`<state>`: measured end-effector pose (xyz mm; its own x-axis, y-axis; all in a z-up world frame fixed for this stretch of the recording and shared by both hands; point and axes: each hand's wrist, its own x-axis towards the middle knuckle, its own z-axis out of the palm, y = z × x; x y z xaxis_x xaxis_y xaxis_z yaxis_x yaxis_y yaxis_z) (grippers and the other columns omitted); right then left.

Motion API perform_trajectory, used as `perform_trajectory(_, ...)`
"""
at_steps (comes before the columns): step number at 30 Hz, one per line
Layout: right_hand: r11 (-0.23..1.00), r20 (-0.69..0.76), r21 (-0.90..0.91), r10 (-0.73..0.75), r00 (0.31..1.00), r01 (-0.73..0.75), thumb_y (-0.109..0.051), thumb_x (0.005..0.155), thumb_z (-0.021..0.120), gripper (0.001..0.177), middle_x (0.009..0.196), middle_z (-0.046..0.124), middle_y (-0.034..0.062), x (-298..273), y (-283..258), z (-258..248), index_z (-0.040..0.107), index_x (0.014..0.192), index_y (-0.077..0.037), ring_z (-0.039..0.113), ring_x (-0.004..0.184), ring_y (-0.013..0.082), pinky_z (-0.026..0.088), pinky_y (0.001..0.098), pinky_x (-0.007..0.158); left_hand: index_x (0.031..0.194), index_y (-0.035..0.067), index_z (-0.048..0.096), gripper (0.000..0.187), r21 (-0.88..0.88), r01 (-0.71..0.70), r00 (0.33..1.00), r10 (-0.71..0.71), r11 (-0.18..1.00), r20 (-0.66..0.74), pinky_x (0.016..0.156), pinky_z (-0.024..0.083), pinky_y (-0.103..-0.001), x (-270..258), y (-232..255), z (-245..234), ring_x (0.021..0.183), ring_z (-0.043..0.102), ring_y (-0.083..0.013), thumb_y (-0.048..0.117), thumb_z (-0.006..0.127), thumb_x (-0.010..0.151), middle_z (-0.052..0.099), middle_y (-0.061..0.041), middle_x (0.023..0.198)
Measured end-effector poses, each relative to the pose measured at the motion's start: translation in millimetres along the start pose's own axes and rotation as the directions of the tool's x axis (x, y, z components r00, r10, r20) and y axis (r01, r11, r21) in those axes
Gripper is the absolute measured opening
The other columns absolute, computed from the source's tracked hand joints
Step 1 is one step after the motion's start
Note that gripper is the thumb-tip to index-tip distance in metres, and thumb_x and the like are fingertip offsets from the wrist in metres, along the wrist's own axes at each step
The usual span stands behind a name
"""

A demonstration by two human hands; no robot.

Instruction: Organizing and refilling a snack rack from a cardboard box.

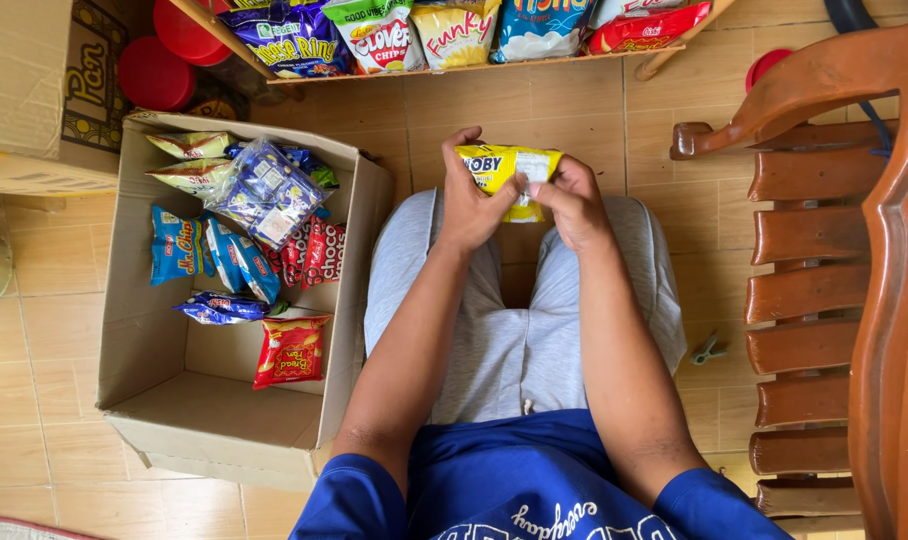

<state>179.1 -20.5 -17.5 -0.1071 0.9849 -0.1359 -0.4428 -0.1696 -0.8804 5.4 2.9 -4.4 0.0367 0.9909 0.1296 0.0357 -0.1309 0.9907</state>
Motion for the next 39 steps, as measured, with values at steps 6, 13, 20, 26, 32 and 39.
perform_trajectory(6,0.993,0.025,-0.091,0.074,0.997,-0.072,0.011,0.079,0.067,0.06,0.124,0.065,0.0052,3.5,11.9,-6.4,0.057,0.137,0.0,0.061,0.114,0.0169,0.051,0.0336,0.096,0.131,-0.003,0.042,0.078,0.054,0.075,0.994,-0.07,0.996,-0.082,0.088,0.058,-0.034,5.7,7.5,-1.0,0.101,0.066,-0.0209,0.025,0.092,0.078,0.06,-0.017,0.117)
perform_trajectory(13,1.0,0.0,-0.013,0.017,1.0,-0.017,0.005,0.083,0.057,0.058,0.128,0.064,0.0074,8.4,25.2,-16.6,0.055,0.141,-0.001,0.06,0.116,0.018,0.047,0.0329,0.105,0.139,0.0,0.035,0.085,-0.143,0.043,0.996,-0.03,0.989,0.088,0.097,0.056,-0.034,3.5,-17.4,0.2,0.109,0.062,-0.02,0.012,0.091,0.076,0.058,-0.016,0.121)
perform_trajectory(20,0.999,0.011,-0.035,-0.019,1.0,0.019,-0.023,0.105,0.046,0.048,0.144,0.06,0.0102,9.4,4.5,9.8,0.05,0.146,0.002,0.054,0.136,0.0201,0.037,0.0339,0.118,0.143,0.001,0.026,0.097,-0.168,0.046,0.983,-0.015,0.985,0.183,0.104,0.05,-0.037,1.1,-16.9,-5.4,0.12,0.053,-0.023,0.007,0.089,0.071,0.045,-0.018,0.131)
perform_trajectory(26,0.997,-0.024,0.007,-0.074,0.997,0.074,-0.034,0.111,0.047,0.051,0.144,0.057,0.0109,6.5,31.5,-3.9,0.048,0.148,0.001,0.052,0.136,0.0213,0.036,0.0368,0.118,0.134,-0.006,0.026,0.102,0.101,-0.001,0.997,0.008,0.995,-0.077,0.101,0.05,-0.037,-4.4,-19.8,5.4,0.116,0.053,-0.0246,0.028,0.099,0.071,0.04,-0.017,0.126)
perform_trajectory(32,0.98,-0.075,0.182,-0.073,0.995,0.086,-0.037,0.108,0.045,0.051,0.144,0.058,0.0088,-5.9,0.5,33.2,0.049,0.147,-0.005,0.054,0.134,0.0218,0.041,0.0376,0.114,0.122,-0.003,0.045,0.073,0.225,0.033,0.984,0.008,0.974,-0.18,0.089,0.05,-0.035,-11.9,2.1,-9.3,0.1,0.054,-0.0244,0.035,0.09,0.079,0.046,-0.013,0.114)
perform_trajectory(39,0.97,-0.076,-0.144,-0.209,0.975,0.196,-0.013,0.09,0.072,0.061,0.136,0.055,0.003,-45.4,-30.3,74.5,0.044,0.145,-0.014,0.053,0.127,0.0146,0.044,0.0328,0.108,0.137,0.004,0.048,0.057,-0.531,0.187,0.973,-0.08,0.826,0.217,0.093,0.05,-0.032,-43.7,42.2,-24.5,0.109,0.057,-0.0155,0.045,0.063,0.102,0.058,-0.009,0.126)
